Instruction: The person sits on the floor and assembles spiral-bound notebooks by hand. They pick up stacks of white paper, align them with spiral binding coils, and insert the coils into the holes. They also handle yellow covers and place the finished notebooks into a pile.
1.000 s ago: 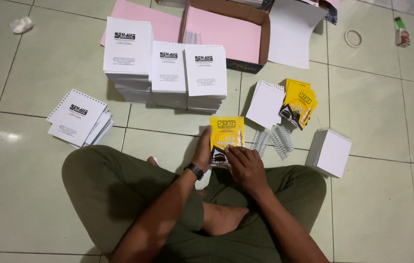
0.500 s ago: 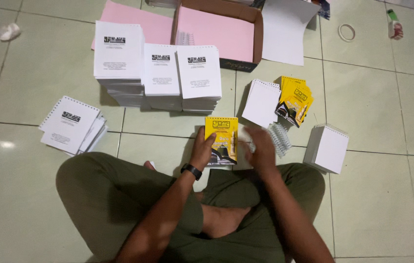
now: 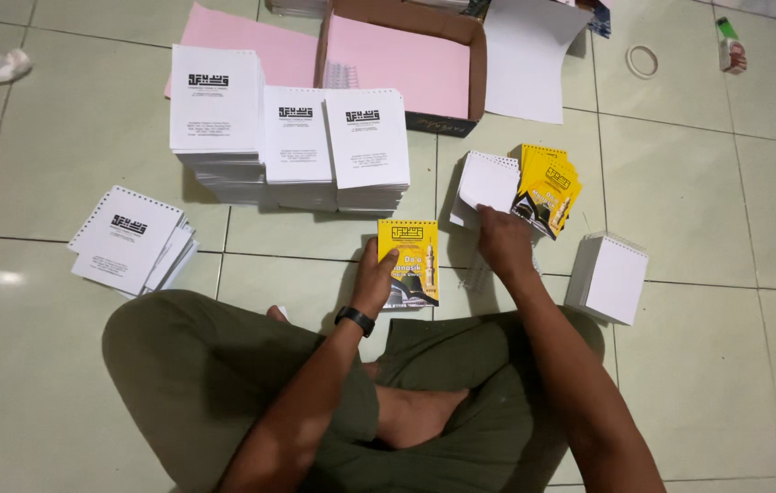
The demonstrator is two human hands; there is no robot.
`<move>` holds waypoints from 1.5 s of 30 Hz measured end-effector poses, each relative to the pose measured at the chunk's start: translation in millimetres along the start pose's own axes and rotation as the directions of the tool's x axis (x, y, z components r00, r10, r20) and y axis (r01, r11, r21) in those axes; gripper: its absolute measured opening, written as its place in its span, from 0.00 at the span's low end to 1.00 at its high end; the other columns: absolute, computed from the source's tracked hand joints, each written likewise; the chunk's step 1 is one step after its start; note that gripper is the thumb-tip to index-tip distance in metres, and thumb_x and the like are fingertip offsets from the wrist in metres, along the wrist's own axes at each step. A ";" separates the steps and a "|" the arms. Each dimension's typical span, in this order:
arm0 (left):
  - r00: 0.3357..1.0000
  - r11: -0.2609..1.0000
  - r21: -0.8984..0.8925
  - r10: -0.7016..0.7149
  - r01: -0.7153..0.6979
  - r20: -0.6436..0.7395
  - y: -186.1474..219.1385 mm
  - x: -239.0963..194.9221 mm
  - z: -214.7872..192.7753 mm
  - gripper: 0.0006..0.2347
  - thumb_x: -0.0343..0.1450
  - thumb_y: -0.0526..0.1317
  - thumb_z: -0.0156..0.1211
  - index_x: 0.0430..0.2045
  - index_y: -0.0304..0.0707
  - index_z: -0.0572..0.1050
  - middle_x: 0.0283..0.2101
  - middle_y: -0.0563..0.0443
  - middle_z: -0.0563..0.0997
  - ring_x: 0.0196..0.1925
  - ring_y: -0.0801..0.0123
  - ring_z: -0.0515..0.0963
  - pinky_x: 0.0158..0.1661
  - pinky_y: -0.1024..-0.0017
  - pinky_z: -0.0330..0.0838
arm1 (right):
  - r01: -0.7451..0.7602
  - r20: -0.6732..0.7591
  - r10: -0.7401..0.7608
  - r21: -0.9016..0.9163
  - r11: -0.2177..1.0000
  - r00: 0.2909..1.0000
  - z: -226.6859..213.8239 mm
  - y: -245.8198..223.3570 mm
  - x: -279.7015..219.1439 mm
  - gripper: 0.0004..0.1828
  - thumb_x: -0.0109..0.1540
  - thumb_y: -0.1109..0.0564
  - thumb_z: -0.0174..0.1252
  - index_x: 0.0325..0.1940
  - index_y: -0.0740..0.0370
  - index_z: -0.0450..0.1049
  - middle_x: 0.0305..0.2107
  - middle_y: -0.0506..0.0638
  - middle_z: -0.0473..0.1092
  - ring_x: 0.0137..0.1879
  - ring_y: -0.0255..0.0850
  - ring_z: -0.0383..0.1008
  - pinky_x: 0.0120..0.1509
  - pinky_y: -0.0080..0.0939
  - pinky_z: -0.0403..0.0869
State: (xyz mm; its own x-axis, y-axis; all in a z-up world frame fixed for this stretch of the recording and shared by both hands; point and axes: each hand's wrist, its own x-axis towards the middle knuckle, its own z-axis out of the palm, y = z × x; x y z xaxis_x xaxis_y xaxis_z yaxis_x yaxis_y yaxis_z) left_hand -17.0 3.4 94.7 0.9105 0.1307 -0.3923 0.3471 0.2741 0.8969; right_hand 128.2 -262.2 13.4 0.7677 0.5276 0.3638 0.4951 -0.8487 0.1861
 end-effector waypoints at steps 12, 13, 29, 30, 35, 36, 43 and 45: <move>0.998 0.996 -0.072 0.059 -0.060 -0.020 -16.6 0.3 -1.8 0.12 0.76 0.36 0.53 0.54 0.34 0.70 0.47 0.42 0.78 0.52 0.63 0.75 0.59 0.58 0.67 | -0.302 0.186 0.254 0.312 0.901 0.949 -31.9 -10.7 -8.1 0.06 0.70 0.50 0.57 0.48 0.48 0.79 0.29 0.53 0.78 0.37 0.53 0.81 0.42 0.54 0.76; 0.998 0.996 -0.071 0.060 -0.061 -0.020 -34.1 9.8 -2.7 0.12 0.76 0.36 0.53 0.54 0.34 0.70 0.47 0.42 0.78 0.52 0.63 0.75 0.59 0.58 0.67 | -0.303 0.185 0.255 0.313 0.900 0.949 -32.9 -12.4 -10.7 0.06 0.70 0.50 0.57 0.48 0.48 0.79 0.29 0.53 0.78 0.37 0.53 0.81 0.42 0.54 0.76; 0.995 0.994 -0.109 -0.019 0.009 -0.095 -14.6 9.1 -4.8 0.29 0.77 0.50 0.51 0.68 0.24 0.60 0.72 0.25 0.58 0.77 0.39 0.52 0.73 0.47 0.47 | 0.402 -0.212 -0.342 0.449 0.798 0.915 -116.5 -139.2 -38.9 0.18 0.65 0.49 0.57 0.53 0.61 0.78 0.48 0.57 0.76 0.56 0.55 0.76 0.52 0.54 0.74; 0.996 0.999 -0.022 0.048 -0.049 -0.070 -29.2 18.6 -8.0 0.28 0.76 0.42 0.57 0.68 0.23 0.58 0.72 0.26 0.58 0.77 0.41 0.52 0.73 0.48 0.46 | 0.340 -0.126 -0.325 0.530 0.776 0.937 -119.2 -138.1 -36.8 0.24 0.64 0.40 0.59 0.55 0.58 0.77 0.52 0.55 0.75 0.60 0.53 0.73 0.56 0.56 0.72; 0.951 0.950 -0.034 0.310 -0.309 0.011 -58.1 34.7 -12.0 0.19 0.77 0.40 0.57 0.62 0.32 0.66 0.60 0.39 0.74 0.68 0.61 0.67 0.68 0.56 0.59 | -0.298 0.233 0.218 0.891 0.341 0.948 -104.0 -137.3 -27.8 0.37 0.62 0.61 0.63 0.70 0.76 0.54 0.57 0.72 0.62 0.66 0.67 0.62 0.71 0.65 0.62; 0.927 0.928 -0.006 0.373 -0.373 0.032 -47.2 29.6 -11.6 0.18 0.77 0.42 0.58 0.60 0.35 0.69 0.56 0.41 0.77 0.64 0.65 0.70 0.65 0.59 0.63 | -0.475 0.477 0.181 0.878 -0.059 0.860 -81.8 -136.0 -32.8 0.34 0.64 0.64 0.60 0.69 0.76 0.52 0.55 0.70 0.64 0.64 0.62 0.66 0.70 0.63 0.65; 0.868 0.787 0.393 0.493 -0.475 0.060 -55.0 47.3 -23.9 0.16 0.76 0.45 0.59 0.54 0.36 0.73 0.49 0.38 0.79 0.58 0.45 0.77 0.61 0.53 0.66 | -0.432 0.379 0.339 0.896 0.097 0.861 -40.9 -148.2 -22.1 0.20 0.64 0.70 0.59 0.58 0.66 0.63 0.48 0.64 0.72 0.62 0.59 0.73 0.66 0.61 0.69; 0.909 0.863 0.302 0.417 -0.405 0.028 -50.7 44.9 -18.8 0.15 0.78 0.40 0.52 0.58 0.32 0.67 0.56 0.34 0.76 0.66 0.45 0.71 0.66 0.51 0.62 | -0.484 0.384 0.384 0.850 0.207 0.840 -37.6 -158.1 -11.7 0.17 0.68 0.72 0.47 0.60 0.63 0.60 0.49 0.64 0.71 0.60 0.62 0.73 0.66 0.63 0.69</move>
State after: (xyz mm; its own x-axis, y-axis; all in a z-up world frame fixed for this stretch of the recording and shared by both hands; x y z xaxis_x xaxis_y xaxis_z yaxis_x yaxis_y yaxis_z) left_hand 2.1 13.3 27.8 0.9783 0.2061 0.0228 -0.0013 -0.1040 0.9946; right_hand 25.6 -135.6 13.9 0.9909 0.1317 0.0264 0.0775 -0.3995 -0.9135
